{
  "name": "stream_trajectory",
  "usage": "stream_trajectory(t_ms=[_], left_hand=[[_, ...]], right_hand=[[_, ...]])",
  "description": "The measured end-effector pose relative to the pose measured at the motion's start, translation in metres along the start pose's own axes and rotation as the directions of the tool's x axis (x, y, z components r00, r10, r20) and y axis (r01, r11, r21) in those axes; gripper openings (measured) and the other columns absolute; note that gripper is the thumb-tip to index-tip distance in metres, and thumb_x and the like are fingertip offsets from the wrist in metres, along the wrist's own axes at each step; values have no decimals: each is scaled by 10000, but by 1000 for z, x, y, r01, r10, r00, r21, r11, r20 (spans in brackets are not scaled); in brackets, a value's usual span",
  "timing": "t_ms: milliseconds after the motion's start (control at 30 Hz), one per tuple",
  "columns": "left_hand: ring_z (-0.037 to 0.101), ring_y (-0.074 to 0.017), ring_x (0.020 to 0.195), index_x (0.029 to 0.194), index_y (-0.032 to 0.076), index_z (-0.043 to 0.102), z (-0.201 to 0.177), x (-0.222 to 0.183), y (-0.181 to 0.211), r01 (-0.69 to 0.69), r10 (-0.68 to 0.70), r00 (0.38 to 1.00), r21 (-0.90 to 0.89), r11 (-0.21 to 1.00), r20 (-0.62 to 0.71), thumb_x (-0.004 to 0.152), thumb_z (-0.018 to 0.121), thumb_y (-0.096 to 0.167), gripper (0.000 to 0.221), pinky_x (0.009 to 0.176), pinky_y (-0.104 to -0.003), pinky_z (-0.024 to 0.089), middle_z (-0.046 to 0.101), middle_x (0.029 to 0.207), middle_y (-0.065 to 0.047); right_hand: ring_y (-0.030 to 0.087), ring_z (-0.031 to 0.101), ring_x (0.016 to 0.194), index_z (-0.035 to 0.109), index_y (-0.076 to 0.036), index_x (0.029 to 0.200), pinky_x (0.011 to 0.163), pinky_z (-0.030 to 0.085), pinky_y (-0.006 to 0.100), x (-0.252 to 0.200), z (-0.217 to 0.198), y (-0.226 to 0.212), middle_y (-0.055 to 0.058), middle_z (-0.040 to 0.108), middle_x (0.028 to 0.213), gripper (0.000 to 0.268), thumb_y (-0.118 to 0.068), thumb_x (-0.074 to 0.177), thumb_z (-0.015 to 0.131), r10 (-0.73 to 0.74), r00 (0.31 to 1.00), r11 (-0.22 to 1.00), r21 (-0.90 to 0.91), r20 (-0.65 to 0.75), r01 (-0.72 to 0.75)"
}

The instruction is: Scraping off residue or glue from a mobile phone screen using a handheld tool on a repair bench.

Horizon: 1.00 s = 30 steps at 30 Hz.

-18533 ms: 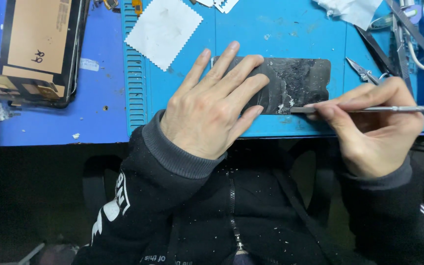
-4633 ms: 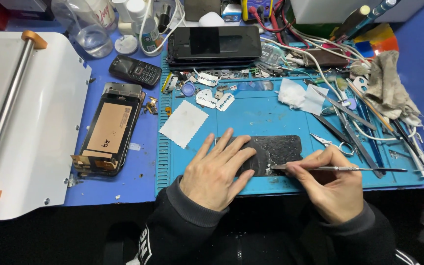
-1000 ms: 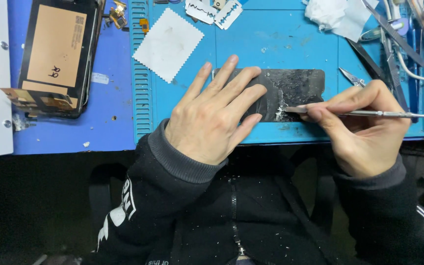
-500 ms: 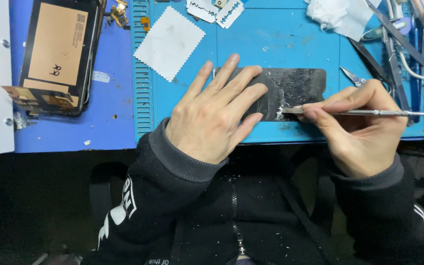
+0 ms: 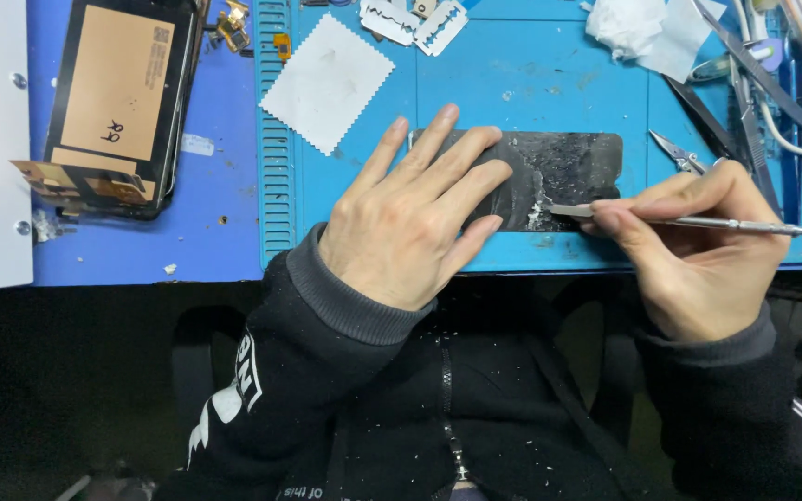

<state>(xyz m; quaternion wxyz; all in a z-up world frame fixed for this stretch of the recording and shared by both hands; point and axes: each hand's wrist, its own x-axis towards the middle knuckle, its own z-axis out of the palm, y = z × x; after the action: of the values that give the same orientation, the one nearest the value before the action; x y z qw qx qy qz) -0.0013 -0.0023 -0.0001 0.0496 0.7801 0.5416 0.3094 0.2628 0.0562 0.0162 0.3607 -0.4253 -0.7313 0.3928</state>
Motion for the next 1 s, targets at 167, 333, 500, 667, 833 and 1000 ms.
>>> stream_trajectory(t_ms=[167,333,500,667,833,1000], left_hand=[[489,-368,1442,1308,92,645,-3,5,3,3,-3,1000,-7,1000,12,972,733,279,395,1191,-582,390,573,1472,-92],[493,-371,1440,1299,89,642,-7,3,4,-25,25,999,12,1000,-22,973,731,271,384,1193,-579,391,578,1462,-93],[515,-380,1398,1261,96,643,-14,9,7,3,-4,1000,-39,999,-30,915,726,260,391,1153,-573,403,594,1432,-102],[522,-388,1392,1255,96,641,-9,7,7,-7,6,999,-40,999,-32,916,720,273,391,1139,-577,403,600,1425,-97],[527,-392,1379,1251,96,640,-8,8,6,-8,7,999,-31,1000,-33,914,717,283,394,1132,-590,396,599,1422,-102],[524,-399,1381,1254,97,637,-10,9,7,4,-4,1000,-35,999,-6,913,716,288,399,1128,-591,398,600,1418,-100]], right_hand=[[220,769,945,475,2,969,853,657,311,0,-3,1,197,723,942,266,91,1059,708,-1,999,1000,24,32,1],[188,753,910,489,8,952,853,641,274,-6,8,3,184,720,939,260,95,1037,719,16,999,997,80,-36,-13],[171,713,835,516,5,898,814,594,279,-2,10,8,168,704,883,246,111,924,737,60,992,984,175,-113,-39],[197,731,850,526,0,922,805,615,299,2,16,5,168,710,903,222,107,896,719,56,992,976,216,-116,-30],[231,754,874,498,8,991,824,649,339,8,3,2,180,720,927,221,105,908,678,89,989,964,259,-118,-56],[259,761,930,413,-15,1117,845,657,367,23,4,0,217,709,1012,319,108,910,622,108,994,930,355,-2,-100]])
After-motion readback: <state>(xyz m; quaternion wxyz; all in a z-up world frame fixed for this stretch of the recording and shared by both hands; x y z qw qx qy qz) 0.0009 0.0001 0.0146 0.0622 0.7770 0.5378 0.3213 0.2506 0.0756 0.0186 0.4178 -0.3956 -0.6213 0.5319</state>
